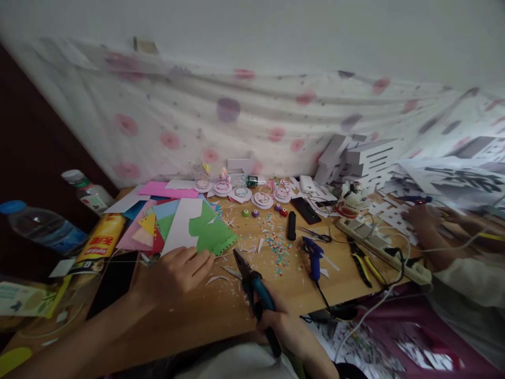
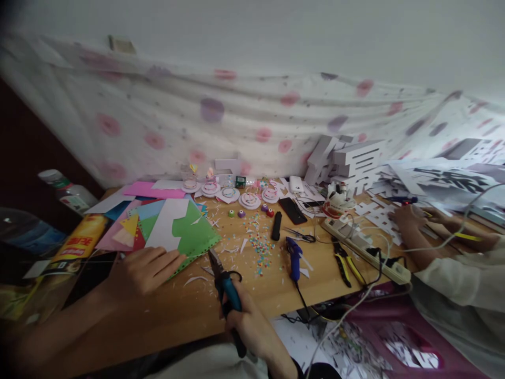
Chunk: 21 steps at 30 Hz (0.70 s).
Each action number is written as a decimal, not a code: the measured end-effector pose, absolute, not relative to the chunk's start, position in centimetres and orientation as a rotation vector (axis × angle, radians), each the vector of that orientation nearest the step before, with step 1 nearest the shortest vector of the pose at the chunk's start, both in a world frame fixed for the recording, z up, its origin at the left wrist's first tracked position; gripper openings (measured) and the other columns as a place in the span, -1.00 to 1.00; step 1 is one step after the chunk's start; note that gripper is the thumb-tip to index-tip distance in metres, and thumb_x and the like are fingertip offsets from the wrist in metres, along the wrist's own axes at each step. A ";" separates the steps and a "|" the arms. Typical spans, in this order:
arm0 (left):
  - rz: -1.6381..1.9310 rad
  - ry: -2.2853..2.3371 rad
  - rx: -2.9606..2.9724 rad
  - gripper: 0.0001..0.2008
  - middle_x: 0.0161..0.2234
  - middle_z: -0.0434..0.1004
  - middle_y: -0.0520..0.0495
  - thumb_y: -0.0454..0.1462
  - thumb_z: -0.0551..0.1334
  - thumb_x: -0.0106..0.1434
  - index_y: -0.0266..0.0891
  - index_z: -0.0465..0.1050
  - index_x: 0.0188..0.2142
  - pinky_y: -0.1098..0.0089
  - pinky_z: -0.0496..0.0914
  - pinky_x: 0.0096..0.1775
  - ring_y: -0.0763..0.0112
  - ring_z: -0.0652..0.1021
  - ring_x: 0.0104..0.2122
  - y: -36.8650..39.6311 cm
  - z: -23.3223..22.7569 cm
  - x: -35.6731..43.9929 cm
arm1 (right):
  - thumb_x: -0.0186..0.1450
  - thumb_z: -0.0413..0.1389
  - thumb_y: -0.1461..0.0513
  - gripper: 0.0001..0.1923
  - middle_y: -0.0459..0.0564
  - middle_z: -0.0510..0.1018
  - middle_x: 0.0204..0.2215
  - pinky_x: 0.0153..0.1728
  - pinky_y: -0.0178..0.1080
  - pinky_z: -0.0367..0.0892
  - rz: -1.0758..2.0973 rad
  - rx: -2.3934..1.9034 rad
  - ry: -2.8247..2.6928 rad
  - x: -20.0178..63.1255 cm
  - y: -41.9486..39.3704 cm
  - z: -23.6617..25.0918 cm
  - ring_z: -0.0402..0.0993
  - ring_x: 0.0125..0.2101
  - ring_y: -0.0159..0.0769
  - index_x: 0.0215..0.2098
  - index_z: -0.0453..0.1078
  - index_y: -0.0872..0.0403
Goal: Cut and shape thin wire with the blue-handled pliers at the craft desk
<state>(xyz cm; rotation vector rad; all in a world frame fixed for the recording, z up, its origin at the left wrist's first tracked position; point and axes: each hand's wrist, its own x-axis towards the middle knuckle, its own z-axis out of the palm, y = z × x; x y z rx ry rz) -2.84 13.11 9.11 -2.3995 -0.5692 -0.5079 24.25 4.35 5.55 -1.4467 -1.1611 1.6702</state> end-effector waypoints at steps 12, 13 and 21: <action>-0.661 -0.377 -2.367 -0.76 -0.23 0.65 -0.07 -0.51 0.19 0.28 -0.35 0.50 -0.08 0.26 0.43 -0.11 0.32 0.53 -0.25 14.1 8.4 -3.9 | -0.24 0.03 0.36 -0.59 -0.17 0.43 -0.49 -0.58 -0.31 0.11 1.833 -1.330 -0.977 24.0 4.4 5.9 0.24 -0.50 -0.31 -0.36 0.27 -0.02; -0.677 -0.362 -2.355 -0.75 -0.22 0.66 -0.06 -0.50 0.17 0.30 -0.32 0.51 -0.08 0.25 0.42 -0.08 0.32 0.53 -0.22 14.2 8.3 -4.1 | -0.23 0.04 0.36 -0.59 -0.16 0.44 -0.49 -0.57 -0.31 0.12 1.832 -1.320 -0.985 24.0 4.4 5.9 0.25 -0.49 -0.31 -0.36 0.27 -0.01; -0.635 -0.499 -2.260 -0.66 -0.17 0.68 0.09 -0.48 0.21 0.28 -0.11 0.55 -0.05 0.29 0.32 -0.14 0.39 0.55 -0.21 13.2 8.3 -4.9 | -0.23 0.05 0.38 -0.59 -0.14 0.47 -0.47 -0.50 -0.29 0.16 1.824 -1.320 -1.008 24.3 4.1 5.9 0.29 -0.41 -0.26 -0.36 0.30 -0.01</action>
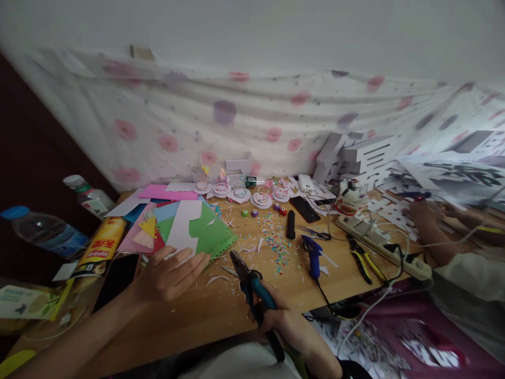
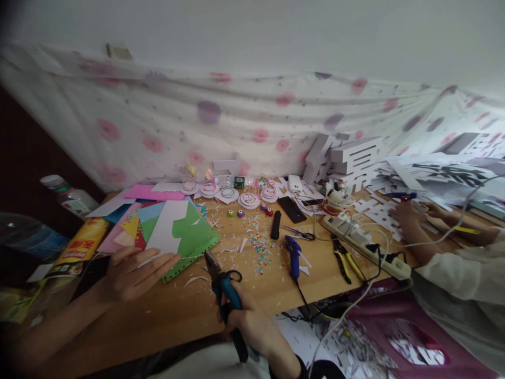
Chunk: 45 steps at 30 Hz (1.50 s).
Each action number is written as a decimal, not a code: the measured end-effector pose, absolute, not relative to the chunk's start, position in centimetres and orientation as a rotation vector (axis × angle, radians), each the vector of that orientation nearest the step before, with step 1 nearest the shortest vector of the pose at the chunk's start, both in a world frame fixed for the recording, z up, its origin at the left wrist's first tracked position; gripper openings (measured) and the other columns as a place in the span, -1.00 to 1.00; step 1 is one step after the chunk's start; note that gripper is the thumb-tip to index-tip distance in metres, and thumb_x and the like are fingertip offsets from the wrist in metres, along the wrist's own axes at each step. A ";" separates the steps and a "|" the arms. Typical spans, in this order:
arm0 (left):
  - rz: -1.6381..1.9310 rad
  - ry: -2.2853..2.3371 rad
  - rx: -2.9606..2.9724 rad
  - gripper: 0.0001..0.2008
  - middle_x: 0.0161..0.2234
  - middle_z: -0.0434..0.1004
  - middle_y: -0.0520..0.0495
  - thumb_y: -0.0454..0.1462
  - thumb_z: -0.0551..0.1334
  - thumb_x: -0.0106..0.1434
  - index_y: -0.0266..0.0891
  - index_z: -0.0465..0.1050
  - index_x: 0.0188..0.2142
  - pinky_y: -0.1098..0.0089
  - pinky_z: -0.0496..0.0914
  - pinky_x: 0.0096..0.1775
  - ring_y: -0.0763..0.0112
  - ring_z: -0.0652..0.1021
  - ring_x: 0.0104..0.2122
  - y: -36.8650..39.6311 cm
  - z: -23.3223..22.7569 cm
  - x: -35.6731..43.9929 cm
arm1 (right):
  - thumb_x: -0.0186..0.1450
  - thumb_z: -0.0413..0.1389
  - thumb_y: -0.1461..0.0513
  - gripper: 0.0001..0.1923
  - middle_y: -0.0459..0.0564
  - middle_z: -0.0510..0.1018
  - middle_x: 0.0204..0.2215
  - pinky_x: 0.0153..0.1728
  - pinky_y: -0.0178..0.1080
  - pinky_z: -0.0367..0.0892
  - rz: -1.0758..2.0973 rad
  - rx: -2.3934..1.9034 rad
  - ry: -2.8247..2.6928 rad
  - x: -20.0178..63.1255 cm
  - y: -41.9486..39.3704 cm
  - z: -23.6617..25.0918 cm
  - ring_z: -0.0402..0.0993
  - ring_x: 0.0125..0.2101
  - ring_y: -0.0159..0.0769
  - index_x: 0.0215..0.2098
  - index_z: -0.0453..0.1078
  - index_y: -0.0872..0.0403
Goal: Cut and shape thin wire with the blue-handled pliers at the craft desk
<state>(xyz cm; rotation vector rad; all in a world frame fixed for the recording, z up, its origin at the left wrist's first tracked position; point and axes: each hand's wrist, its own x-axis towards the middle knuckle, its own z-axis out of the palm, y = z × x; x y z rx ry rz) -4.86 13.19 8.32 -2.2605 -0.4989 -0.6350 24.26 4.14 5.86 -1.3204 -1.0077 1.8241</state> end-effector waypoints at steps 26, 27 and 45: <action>-1.144 -0.979 -2.532 -0.81 -0.44 0.65 0.17 -0.35 0.21 0.38 -0.12 0.51 -0.37 0.22 0.19 -0.14 0.41 0.55 -0.40 12.5 9.7 -1.8 | -0.18 0.00 0.30 -0.60 -0.08 0.41 -0.38 -0.23 -0.16 0.20 1.554 -1.482 -1.274 23.7 3.9 6.4 0.30 -0.30 -0.18 -0.32 0.32 0.00; -1.167 -1.009 -2.547 -0.81 -0.44 0.64 0.17 -0.35 0.22 0.37 -0.12 0.52 -0.38 0.22 0.19 -0.15 0.42 0.55 -0.40 12.4 9.7 -1.7 | -0.17 -0.01 0.29 -0.61 -0.07 0.41 -0.38 -0.21 -0.14 0.20 1.520 -1.494 -1.301 23.6 3.8 6.3 0.30 -0.29 -0.16 -0.31 0.32 0.00; -0.873 -0.537 -2.456 -0.78 -0.27 0.66 -0.15 -0.51 0.10 0.38 -0.42 0.48 -0.08 0.25 0.33 -0.20 0.38 0.57 -0.32 13.3 7.9 -3.9 | -0.14 -0.05 0.27 -0.60 -0.06 0.40 -0.35 -0.23 -0.18 0.23 1.522 -1.515 -1.395 23.4 4.0 6.5 0.33 -0.27 -0.18 -0.27 0.26 0.02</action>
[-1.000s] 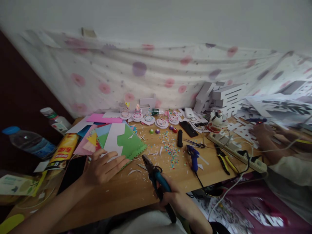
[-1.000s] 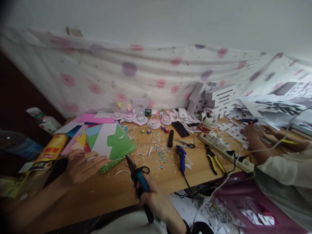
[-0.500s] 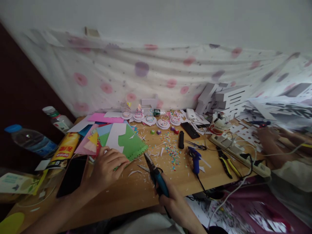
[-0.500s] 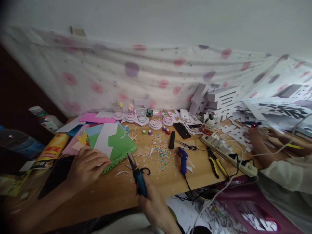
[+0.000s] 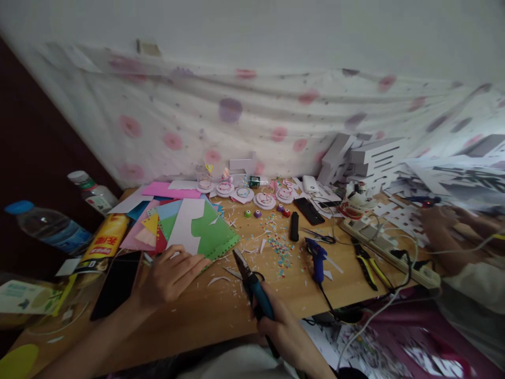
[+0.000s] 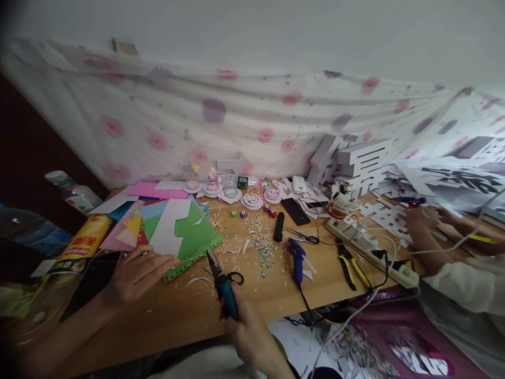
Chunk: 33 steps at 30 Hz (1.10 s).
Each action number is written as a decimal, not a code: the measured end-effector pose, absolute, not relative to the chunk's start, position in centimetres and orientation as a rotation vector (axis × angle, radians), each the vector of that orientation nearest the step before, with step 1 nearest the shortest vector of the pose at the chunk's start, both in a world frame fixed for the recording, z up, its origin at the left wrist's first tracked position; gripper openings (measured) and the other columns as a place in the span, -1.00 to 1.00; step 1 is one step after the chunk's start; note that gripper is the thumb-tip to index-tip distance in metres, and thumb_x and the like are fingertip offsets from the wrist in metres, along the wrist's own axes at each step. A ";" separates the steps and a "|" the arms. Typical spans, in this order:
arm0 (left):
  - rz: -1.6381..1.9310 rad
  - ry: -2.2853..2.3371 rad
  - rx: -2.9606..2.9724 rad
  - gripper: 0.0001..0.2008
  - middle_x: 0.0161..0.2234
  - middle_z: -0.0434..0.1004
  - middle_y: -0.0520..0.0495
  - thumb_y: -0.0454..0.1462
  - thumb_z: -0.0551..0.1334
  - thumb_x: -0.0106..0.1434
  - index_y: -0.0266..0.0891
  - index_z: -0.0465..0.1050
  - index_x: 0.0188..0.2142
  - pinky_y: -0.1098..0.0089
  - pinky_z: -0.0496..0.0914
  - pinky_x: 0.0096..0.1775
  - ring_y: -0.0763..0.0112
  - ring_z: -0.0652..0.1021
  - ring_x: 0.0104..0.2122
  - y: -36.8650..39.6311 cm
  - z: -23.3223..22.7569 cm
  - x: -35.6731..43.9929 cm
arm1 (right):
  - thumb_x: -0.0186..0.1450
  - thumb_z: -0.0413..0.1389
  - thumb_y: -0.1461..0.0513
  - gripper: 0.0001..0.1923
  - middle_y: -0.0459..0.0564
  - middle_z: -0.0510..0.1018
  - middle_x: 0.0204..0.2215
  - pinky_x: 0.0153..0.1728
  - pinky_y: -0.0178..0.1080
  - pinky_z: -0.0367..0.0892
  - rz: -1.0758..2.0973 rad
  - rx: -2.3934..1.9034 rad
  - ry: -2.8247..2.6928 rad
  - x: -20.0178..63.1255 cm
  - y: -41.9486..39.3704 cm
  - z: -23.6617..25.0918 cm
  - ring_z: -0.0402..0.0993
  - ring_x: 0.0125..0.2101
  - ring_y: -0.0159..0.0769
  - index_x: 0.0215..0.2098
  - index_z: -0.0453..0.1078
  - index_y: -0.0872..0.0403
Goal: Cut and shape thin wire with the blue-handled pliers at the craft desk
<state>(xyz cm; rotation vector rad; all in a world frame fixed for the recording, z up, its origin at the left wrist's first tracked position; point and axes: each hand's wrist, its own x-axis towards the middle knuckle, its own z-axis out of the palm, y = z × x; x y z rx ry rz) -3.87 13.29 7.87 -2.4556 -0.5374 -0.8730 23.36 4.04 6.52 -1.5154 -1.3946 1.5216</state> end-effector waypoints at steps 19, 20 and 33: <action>-1.167 -0.916 -2.496 -0.86 -0.40 0.62 0.00 -0.46 0.17 0.35 -0.28 0.48 -0.26 0.46 0.44 -0.23 0.48 0.59 -0.38 12.0 8.4 -1.7 | 0.02 0.00 0.31 -0.43 -0.02 0.52 -0.22 0.03 -0.09 0.28 1.334 -1.516 -1.411 23.5 3.4 3.4 0.42 -0.13 -0.12 0.03 0.36 0.04; -1.207 -0.980 -2.526 -0.86 -0.40 0.62 0.00 -0.45 0.17 0.36 -0.27 0.48 -0.27 0.51 0.44 -0.25 0.50 0.60 -0.37 11.9 8.5 -1.5 | 0.04 0.00 0.32 -0.42 -0.02 0.52 -0.22 0.05 -0.09 0.28 1.308 -1.509 -1.420 23.5 3.4 3.0 0.43 -0.12 -0.12 0.06 0.35 0.04; -1.583 -1.437 -2.628 -0.88 -0.45 0.51 0.09 -0.40 0.23 0.32 -0.17 0.44 -0.34 0.55 0.40 -0.35 0.53 0.54 -0.44 11.1 4.9 -1.1 | 0.06 -0.03 0.46 -0.23 0.10 0.40 0.18 0.28 0.01 0.07 1.203 -1.394 -1.611 23.6 3.9 2.6 0.27 0.22 -0.09 0.26 0.18 0.03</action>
